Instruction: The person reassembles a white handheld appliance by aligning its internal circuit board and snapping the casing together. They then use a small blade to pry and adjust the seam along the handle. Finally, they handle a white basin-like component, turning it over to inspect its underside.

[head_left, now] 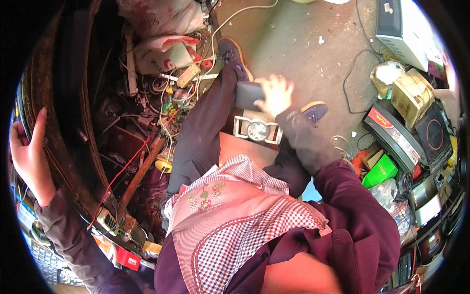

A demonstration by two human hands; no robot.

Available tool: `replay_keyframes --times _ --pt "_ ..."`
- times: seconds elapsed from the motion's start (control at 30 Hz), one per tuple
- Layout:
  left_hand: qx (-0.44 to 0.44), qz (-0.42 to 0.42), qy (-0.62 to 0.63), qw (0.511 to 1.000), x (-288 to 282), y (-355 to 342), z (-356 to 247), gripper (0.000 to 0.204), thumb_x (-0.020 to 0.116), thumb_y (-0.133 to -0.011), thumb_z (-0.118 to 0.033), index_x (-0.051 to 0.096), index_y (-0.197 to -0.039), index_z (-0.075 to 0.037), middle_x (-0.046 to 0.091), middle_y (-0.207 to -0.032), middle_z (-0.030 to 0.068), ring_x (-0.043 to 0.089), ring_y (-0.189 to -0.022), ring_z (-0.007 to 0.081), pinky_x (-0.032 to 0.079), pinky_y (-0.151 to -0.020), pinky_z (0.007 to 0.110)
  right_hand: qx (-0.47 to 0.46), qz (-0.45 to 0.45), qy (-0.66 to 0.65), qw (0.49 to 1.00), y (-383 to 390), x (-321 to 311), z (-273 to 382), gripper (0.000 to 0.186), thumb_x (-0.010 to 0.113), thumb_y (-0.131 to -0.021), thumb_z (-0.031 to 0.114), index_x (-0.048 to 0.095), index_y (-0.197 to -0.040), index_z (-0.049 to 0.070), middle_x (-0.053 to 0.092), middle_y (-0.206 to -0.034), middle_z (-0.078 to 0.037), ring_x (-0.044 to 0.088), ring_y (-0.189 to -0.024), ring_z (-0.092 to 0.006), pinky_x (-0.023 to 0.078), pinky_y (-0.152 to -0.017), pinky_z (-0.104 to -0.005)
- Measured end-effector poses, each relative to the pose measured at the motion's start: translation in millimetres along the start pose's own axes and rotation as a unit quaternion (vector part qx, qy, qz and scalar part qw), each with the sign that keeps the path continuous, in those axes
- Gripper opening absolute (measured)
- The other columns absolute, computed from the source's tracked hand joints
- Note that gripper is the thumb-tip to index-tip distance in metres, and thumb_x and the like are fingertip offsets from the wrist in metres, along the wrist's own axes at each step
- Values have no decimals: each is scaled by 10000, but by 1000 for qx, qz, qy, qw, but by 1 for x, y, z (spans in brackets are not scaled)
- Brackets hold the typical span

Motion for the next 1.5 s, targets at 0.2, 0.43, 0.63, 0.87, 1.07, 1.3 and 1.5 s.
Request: replay_keyframes --times 0.2,0.43,0.63,0.87,1.07,1.3,1.5 --pt "-57 -71 -70 993 -10 -4 -33 465 961 -884 -353 620 -967 -48 478 -888 -35 452 -800 124 424 -745 252 161 335 -178 911 29 92 -88 898 786 -875 669 538 -1590 187 570 -1542 -165 518 -1421 -440 483 -1149 -600" --pt "-4 -133 -39 990 -13 17 -38 500 951 -895 -184 665 -1255 16 755 -1132 112 712 -1020 219 554 -950 312 159 288 -167 929 48 100 -75 868 806 -880 626 552 -1558 147 575 -1488 -182 551 -1303 -460 510 -1070 -622" --pt "33 -55 -144 987 -12 -3 -72 605 878 -917 -343 670 -1375 -7 691 -1372 241 644 -1293 416 486 -1138 501 95 140 -258 951 46 3 -59 744 757 -890 611 601 -1483 190 569 -1510 -144 521 -1355 -448 432 -1108 -651" --pt "6 -124 4 992 -28 -3 -62 631 911 -736 -325 626 -1223 -44 634 -1217 186 631 -1106 415 525 -929 503 239 -24 -240 941 229 -161 -12 412 761 -865 518 764 -1229 324 571 -1533 -17 446 -1486 -401 264 -1192 -760" --pt "-43 -139 3 989 -26 25 -46 650 887 -738 -356 639 -1274 -85 642 -1295 117 607 -1191 362 485 -960 503 224 -214 -2 951 263 -85 2 267 841 -677 476 791 -846 276 698 -1206 75 543 -1330 -339 343 -1166 -711" --pt "-23 -121 82 989 -22 12 -63 628 831 -780 -279 612 -1330 -69 593 -1461 168 572 -1297 395 457 -1058 542 193 -113 15 975 256 -119 -19 348 782 -772 491 821 -971 208 693 -1204 -50 582 -1227 -369 445 -1020 -666" --pt "5 -90 126 988 -4 19 -49 793 806 -826 -210 509 -1532 -3 490 -1623 236 475 -1478 439 363 -1247 588 196 52 25 979 230 -183 35 453 720 -862 470 821 -1122 113 712 -1242 -137 606 -1245 -398 508 -989 -628"
Point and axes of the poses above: each hand's wrist, its own y-axis away from the middle knuckle, its own x-axis out of the palm, z = x × y, the point moved 6 cm from there along -y, towards the middle knuckle
